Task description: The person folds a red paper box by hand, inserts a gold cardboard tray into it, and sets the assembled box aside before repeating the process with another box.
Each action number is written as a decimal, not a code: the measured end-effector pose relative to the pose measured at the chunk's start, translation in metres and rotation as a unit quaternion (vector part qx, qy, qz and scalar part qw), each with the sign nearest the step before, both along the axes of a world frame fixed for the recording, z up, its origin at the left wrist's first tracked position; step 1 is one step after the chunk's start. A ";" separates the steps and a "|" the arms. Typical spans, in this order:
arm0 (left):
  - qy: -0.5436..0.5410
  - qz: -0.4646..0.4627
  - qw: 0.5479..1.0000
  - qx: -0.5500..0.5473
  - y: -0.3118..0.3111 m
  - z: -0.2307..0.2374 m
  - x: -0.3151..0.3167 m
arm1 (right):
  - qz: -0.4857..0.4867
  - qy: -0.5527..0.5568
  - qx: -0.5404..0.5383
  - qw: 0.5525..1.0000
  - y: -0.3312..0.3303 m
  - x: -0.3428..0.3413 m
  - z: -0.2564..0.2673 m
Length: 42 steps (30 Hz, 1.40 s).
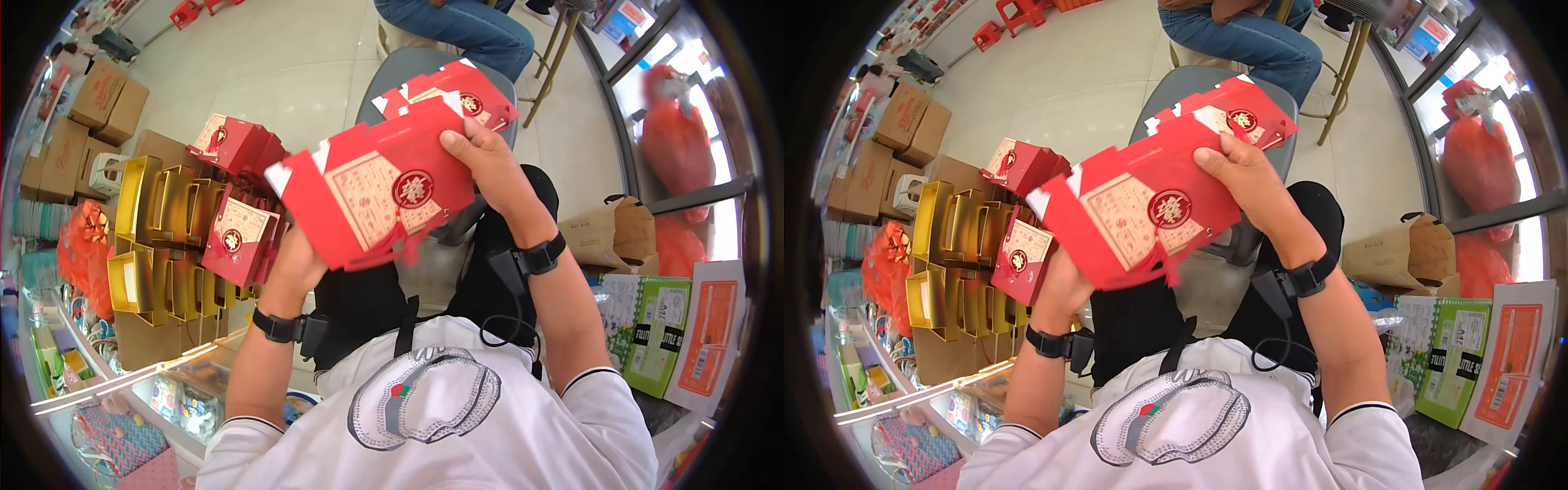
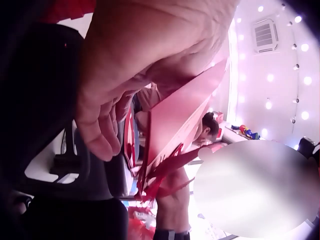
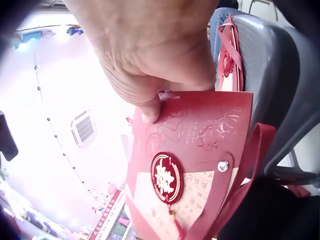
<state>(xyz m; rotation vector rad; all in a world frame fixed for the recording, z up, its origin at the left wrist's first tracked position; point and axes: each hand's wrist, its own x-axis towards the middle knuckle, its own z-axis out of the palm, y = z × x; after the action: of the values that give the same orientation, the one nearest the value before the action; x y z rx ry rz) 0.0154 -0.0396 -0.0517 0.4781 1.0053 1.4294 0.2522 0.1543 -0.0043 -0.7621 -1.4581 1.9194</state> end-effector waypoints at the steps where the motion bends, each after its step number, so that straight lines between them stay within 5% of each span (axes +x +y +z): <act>1: -0.051 -0.013 0.998 0.037 -0.004 -0.012 -0.030 | -0.019 0.010 -0.007 1.000 0.002 0.002 -0.004; 2: -0.103 -0.027 0.992 0.073 -0.008 -0.023 -0.056 | -0.039 0.019 -0.014 0.999 0.004 0.004 -0.007; 5: 0.153 0.119 0.980 0.034 0.000 0.019 -0.028 | -0.045 0.025 -0.011 0.999 0.002 0.002 -0.014; 8: 0.220 0.131 0.966 0.047 0.010 0.020 -0.013 | -0.046 0.038 -0.048 0.997 -0.009 -0.004 -0.013; 12: 0.172 0.163 0.969 0.070 0.014 0.027 -0.001 | -0.048 0.002 -0.025 0.999 -0.010 -0.005 -0.019; 15: 0.248 0.164 0.953 0.057 0.012 0.036 0.001 | -0.155 -0.104 0.221 0.957 0.005 0.004 -0.040; 18: 0.325 0.138 0.935 0.020 0.007 0.044 0.000 | -0.162 -0.106 0.311 0.930 -0.014 0.002 0.013; 20: 0.366 0.110 0.924 0.017 0.011 0.053 0.007 | -0.085 -0.070 0.381 0.918 -0.032 -0.011 0.036; 25: 0.427 0.069 0.901 0.039 0.011 0.056 0.026 | 0.006 -0.070 0.216 0.974 -0.041 -0.031 0.035; 34: 0.442 0.032 0.896 0.026 0.013 0.063 0.035 | 0.170 -0.163 -0.013 0.972 -0.036 -0.013 0.054; 39: 0.467 -0.019 0.884 0.032 0.006 0.063 0.046 | 0.173 -0.152 0.015 0.973 -0.041 -0.006 0.043; 42: 0.305 -0.071 0.937 0.157 0.011 0.070 0.045 | 0.210 -0.118 0.018 0.970 -0.038 0.003 0.047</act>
<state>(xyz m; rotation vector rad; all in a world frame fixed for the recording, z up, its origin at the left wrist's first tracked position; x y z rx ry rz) 0.0608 -0.0289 0.0182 1.2612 1.1950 1.3384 0.2548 0.1159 0.0431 -0.7273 -1.9199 2.1591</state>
